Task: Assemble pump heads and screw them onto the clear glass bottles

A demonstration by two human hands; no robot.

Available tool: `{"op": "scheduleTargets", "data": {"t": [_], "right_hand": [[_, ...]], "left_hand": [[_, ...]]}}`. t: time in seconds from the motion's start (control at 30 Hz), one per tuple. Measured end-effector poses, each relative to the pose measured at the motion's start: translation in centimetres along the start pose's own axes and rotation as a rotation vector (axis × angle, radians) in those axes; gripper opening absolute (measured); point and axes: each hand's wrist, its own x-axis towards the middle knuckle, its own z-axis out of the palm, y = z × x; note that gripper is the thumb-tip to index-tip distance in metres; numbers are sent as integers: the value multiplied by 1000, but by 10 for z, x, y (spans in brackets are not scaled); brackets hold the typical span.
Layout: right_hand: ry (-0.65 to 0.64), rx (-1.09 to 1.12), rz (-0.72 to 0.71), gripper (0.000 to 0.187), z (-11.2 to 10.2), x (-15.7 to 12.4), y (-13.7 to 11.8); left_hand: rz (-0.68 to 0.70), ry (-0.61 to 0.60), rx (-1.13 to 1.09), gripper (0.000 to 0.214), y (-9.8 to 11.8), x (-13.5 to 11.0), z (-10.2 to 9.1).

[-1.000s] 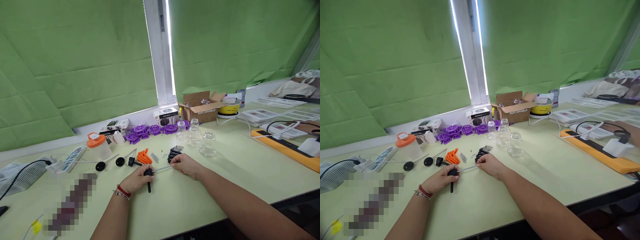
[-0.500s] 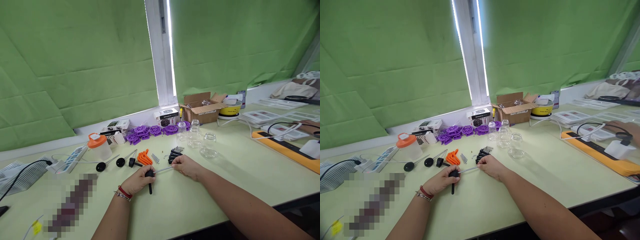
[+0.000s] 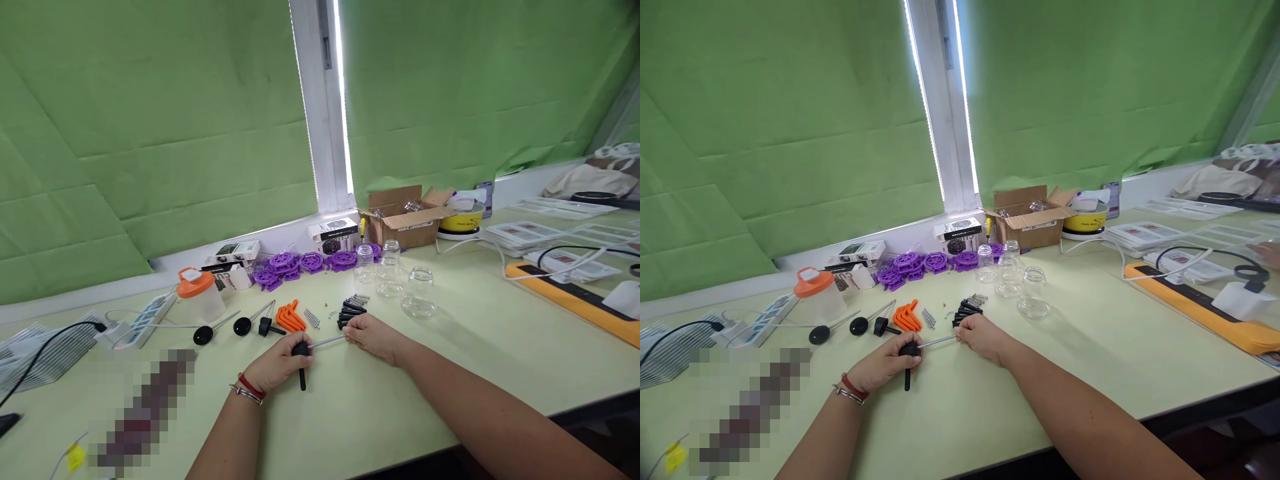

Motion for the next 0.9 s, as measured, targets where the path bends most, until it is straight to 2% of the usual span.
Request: {"op": "scheduleTargets", "data": {"t": [0.3,0.53,0.9], "right_hand": [[9,-15,-2,30,1,1,2],[28,56,-35,22,2,-1,-1],[43,-140,-71,28,2,-3,0]], "left_hand": [[-8,12,-5,23,1,-1,0],[-11,18,-22,23,0,0,-1],[6,15,-7,22,-2,0,-1]]}}
